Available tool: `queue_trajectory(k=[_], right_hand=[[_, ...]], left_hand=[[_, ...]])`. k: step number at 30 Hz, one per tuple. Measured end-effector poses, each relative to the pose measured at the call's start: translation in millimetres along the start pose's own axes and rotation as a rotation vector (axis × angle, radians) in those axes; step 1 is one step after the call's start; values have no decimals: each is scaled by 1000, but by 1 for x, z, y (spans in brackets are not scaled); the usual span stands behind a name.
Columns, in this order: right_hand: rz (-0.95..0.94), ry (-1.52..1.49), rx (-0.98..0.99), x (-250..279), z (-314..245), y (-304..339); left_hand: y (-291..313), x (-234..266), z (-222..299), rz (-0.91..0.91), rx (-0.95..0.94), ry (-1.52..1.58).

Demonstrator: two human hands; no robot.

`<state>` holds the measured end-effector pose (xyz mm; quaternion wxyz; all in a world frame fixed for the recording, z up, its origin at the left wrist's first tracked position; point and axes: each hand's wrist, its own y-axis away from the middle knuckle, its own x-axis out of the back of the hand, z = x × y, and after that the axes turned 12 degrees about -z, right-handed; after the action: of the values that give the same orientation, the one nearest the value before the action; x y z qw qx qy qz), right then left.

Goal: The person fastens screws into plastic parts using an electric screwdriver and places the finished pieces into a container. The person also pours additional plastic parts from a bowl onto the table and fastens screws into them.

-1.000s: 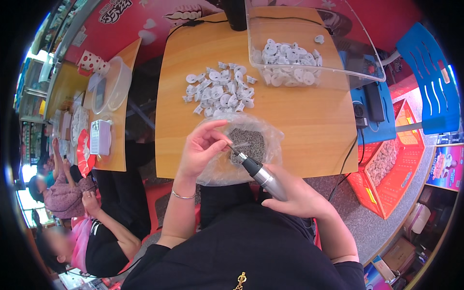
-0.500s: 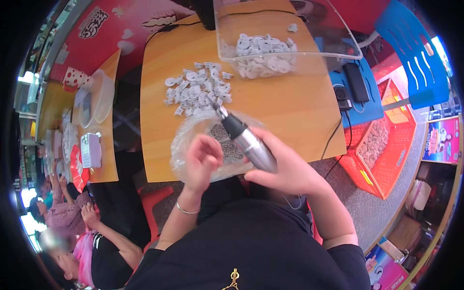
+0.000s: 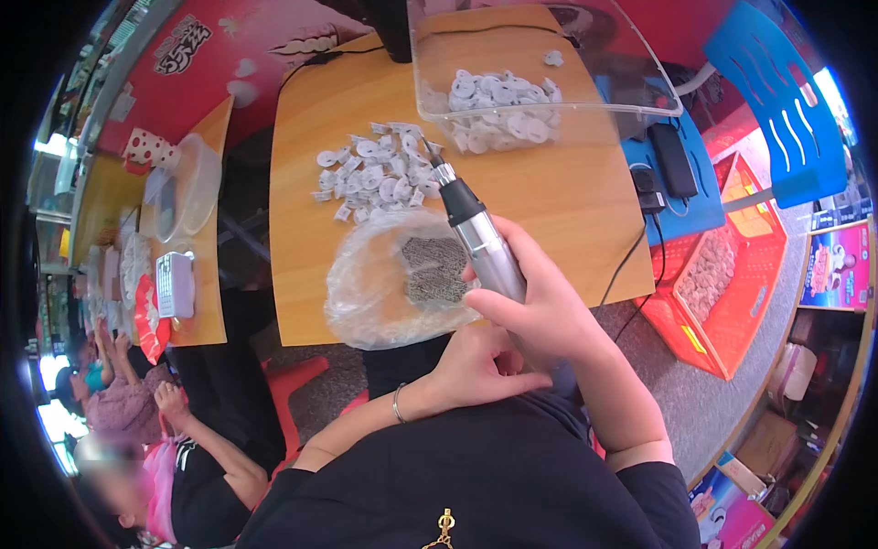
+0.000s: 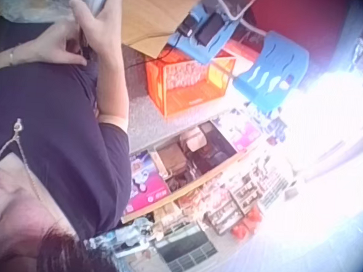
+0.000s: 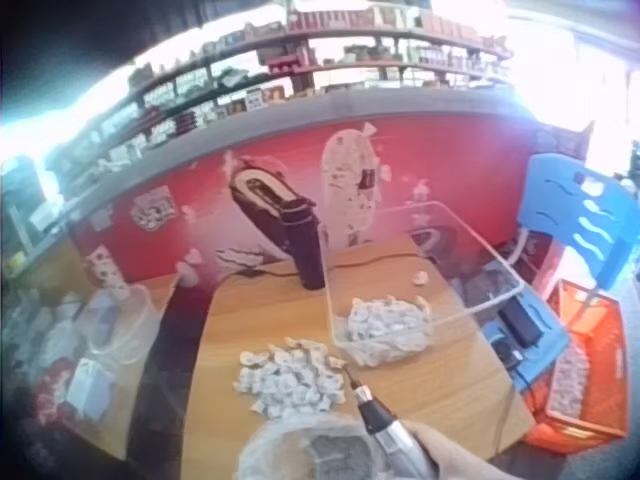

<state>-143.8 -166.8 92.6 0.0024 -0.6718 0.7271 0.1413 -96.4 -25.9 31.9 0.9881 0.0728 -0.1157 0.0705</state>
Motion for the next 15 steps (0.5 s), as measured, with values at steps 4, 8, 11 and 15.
queue_trajectory(k=[4,8,11,15], right_hand=[[3,0,40,5,14,5],[24,2,6,15,18,20],[6,5,-85,22,21,29],[-28,36,-110,24,33,36]], left_hand=[[2,18,-3,-171,-192,-64],[13,68,-11,22,-367,-126],[12,121,-26,506,-149,-170],[3,190,-77,845,54,-321]])
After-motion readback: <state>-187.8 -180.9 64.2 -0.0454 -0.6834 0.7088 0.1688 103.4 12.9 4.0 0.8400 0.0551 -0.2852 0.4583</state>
